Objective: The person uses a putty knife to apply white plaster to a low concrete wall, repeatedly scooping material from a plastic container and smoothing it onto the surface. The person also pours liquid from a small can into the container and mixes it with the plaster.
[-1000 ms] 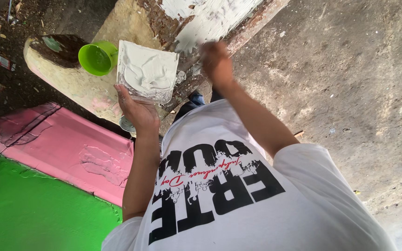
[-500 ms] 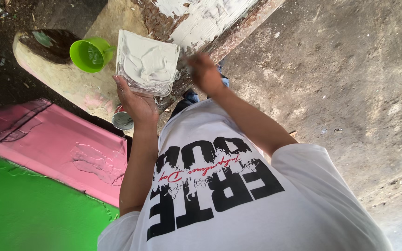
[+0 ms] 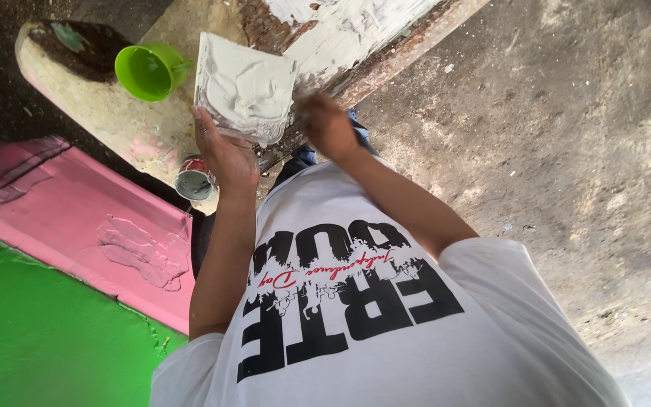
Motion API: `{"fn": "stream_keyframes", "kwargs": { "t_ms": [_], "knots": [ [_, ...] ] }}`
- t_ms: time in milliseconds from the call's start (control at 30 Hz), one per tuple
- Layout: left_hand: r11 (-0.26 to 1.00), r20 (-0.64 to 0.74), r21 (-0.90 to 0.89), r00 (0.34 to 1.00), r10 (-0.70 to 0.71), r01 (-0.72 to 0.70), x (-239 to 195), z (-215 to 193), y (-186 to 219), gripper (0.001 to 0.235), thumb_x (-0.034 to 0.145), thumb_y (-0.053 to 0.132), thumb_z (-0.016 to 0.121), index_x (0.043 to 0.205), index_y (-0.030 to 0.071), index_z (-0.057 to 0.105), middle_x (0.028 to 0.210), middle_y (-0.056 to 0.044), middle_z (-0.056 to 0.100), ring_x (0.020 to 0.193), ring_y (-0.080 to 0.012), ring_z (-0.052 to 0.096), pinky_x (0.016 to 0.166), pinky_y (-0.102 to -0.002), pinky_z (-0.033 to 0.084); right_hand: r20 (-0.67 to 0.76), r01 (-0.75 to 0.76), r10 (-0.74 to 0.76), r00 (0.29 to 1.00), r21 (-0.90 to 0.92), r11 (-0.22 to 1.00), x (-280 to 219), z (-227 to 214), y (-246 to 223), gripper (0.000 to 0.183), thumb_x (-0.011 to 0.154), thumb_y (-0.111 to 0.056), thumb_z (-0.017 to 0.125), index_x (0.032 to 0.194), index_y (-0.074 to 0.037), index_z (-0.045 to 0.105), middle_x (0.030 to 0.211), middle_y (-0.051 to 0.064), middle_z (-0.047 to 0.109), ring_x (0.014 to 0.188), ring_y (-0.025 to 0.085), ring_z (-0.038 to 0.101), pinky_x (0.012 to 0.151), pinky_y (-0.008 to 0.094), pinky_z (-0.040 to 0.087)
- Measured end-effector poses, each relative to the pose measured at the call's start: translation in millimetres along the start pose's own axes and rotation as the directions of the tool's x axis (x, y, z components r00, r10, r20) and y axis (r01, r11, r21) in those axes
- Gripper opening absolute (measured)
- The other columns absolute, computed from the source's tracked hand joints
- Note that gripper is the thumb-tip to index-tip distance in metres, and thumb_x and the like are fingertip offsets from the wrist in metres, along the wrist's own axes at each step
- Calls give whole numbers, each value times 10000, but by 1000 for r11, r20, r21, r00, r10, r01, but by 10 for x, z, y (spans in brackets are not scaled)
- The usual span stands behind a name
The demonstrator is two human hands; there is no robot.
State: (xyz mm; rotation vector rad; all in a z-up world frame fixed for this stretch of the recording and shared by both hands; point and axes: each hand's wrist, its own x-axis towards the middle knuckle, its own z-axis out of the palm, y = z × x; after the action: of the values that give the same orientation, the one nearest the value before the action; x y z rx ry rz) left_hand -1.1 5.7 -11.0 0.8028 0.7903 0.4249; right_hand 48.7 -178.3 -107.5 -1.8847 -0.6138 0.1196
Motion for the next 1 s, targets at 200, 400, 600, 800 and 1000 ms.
{"fn": "stream_keyframes", "kwargs": {
  "t_ms": [200,400,600,800,1000],
  "knots": [
    [973,65,227,997,38,-52,-37,92,-95,523,1079,405,531,1426,17,489,1284,-127,665,1053,-198,725,749,-332,639,-283,-191,200,938,60,980,524,-819,-120,178,988,52,678,1124,-28,759,1029,128,755,881,223,766,655,305,616],
    [856,137,507,990,33,-99,-213,390,-107,465,1088,410,472,1287,12,609,1047,-54,693,854,-106,727,665,-296,659,-19,-202,202,979,-24,979,638,-784,-534,218,989,34,631,1147,-29,767,1085,166,781,815,165,757,544,243,564],
    [586,193,778,974,122,-228,-267,328,-166,400,1143,348,503,1104,-14,668,715,-5,460,637,-78,395,547,-287,366,46,-504,524,851,356,787,324,-549,-770,251,978,-34,698,1210,60,706,969,131,775,778,116,682,647,257,545],
    [463,170,853,967,188,-240,-274,244,-351,423,1123,352,507,1031,-23,679,671,-36,490,607,-126,409,563,-342,342,141,-604,745,652,690,398,254,-268,-550,165,988,-48,700,1102,71,715,846,108,705,678,115,587,591,257,466],
    [741,52,653,985,165,-158,-182,167,-311,557,1069,477,430,1340,11,569,1122,-125,701,953,-178,772,717,-317,663,70,-468,737,672,812,350,389,-613,58,72,1009,-37,681,1007,34,688,856,110,694,669,116,593,585,262,464]
  ]
}}
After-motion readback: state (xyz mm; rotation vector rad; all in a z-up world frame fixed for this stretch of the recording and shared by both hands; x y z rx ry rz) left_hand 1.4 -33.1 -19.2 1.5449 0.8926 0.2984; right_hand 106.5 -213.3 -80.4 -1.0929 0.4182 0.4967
